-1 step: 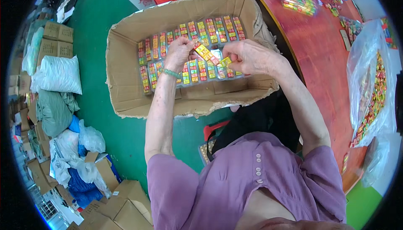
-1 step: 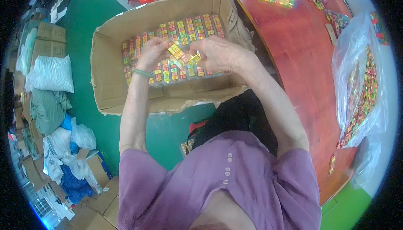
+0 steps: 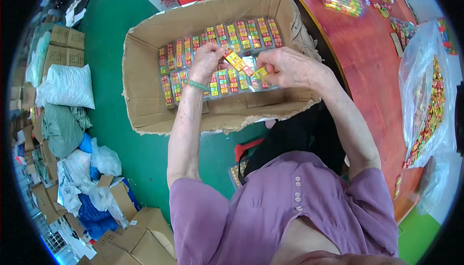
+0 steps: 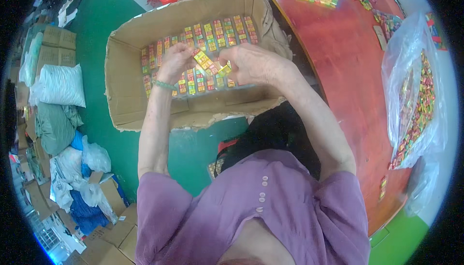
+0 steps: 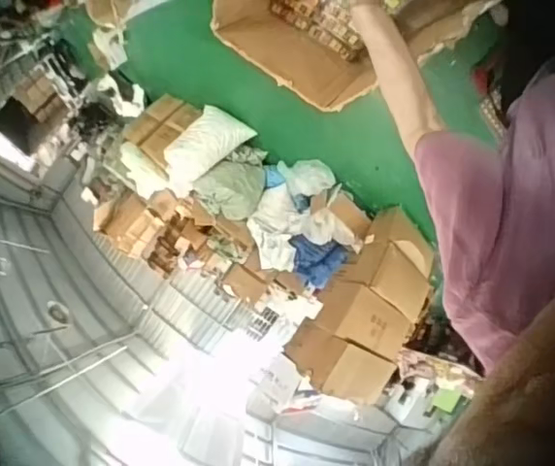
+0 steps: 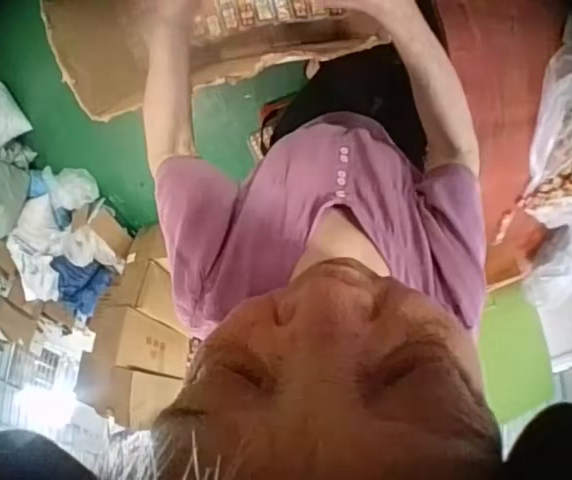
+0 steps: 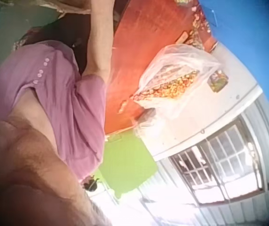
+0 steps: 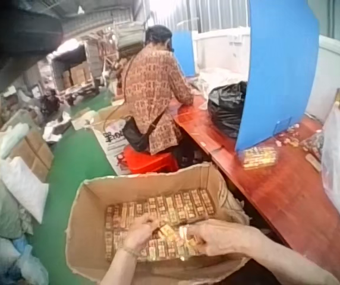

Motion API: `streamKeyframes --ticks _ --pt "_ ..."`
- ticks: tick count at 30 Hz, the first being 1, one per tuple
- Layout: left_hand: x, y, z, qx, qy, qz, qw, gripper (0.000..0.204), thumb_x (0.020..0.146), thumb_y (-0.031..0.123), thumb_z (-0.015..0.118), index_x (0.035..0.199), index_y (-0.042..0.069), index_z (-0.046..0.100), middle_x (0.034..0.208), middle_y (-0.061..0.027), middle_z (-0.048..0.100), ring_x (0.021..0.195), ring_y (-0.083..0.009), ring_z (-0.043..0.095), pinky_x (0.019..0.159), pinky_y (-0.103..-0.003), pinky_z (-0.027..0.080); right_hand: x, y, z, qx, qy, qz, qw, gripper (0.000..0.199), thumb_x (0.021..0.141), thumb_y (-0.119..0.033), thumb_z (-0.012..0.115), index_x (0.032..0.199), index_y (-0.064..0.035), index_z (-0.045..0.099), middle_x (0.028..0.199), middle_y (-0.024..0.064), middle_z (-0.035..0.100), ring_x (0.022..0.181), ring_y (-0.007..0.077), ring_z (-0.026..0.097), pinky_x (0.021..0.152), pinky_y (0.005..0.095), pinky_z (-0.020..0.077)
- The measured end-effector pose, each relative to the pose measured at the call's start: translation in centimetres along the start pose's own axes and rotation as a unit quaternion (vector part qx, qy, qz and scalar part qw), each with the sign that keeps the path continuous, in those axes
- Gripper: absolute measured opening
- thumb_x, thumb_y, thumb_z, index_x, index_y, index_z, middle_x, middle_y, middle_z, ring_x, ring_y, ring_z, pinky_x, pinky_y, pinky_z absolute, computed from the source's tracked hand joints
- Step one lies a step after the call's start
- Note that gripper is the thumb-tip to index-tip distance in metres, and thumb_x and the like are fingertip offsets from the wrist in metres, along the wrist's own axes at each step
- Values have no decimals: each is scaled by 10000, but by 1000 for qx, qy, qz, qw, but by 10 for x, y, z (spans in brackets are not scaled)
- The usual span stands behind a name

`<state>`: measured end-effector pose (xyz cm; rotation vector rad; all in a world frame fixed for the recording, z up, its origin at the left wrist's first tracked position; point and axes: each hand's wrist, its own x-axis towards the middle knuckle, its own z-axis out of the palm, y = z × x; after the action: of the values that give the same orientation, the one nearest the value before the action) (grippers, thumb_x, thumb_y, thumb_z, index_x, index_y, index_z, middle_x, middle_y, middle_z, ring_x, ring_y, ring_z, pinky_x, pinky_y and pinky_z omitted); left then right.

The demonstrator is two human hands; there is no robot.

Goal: Placing small colorful boxes into plastic trays and organizing them within a larger container.

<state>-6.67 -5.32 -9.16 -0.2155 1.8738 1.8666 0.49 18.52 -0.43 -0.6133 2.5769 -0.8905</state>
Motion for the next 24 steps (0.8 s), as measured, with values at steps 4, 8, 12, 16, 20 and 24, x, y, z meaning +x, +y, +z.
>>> streamKeyframes --ticks 4,8,12,16,20,24 --pt "-34 8 15 -17 7 11 1000 133 967 119 588 888 17 558 807 -58 606 647 -111 618 538 -229 564 -25 -23 4 12 -19 -1 1000 235 794 -76 694 1015 -21 636 712 111 595 683 270 614 644 393 466" --pt "-46 -7 17 -29 -27 20 999 142 969 136 592 885 24 562 804 -60 617 646 -105 622 536 -227 561 -38 -32 15 -6 -35 -22 999 257 809 -79 672 1060 -27 649 711 117 591 681 281 611 636 401 459" --pt "-69 -1 34 -16 -9 11 1000 148 971 143 593 883 28 563 807 -61 629 642 -101 622 529 -223 553 -58 -36 14 0 -34 -1 999 288 810 -76 670 1095 -38 656 700 113 583 670 272 606 628 402 456" --pt "-85 -2 40 -31 -23 27 999 152 978 150 591 882 35 564 812 -57 641 636 -97 624 526 -219 544 -77 -41 7 53 -29 11 998 321 805 -49 682 1124 -33 659 694 79 538 643 222 566 610 367 449" --pt "-100 -4 45 -39 -25 33 998 151 987 148 580 879 43 562 807 -48 645 631 -92 625 529 -218 539 -102 -47 7 105 12 0 994 284 822 -31 689 1105 -22 658 770 52 526 678 164 538 607 332 446" --pt "-105 -6 58 -14 -29 28 999 146 990 141 573 881 46 559 802 -44 646 629 -90 625 530 -214 535 -124 -26 30 205 79 -73 973 187 897 -64 651 1073 -3 661 891 59 558 760 155 574 636 297 476"
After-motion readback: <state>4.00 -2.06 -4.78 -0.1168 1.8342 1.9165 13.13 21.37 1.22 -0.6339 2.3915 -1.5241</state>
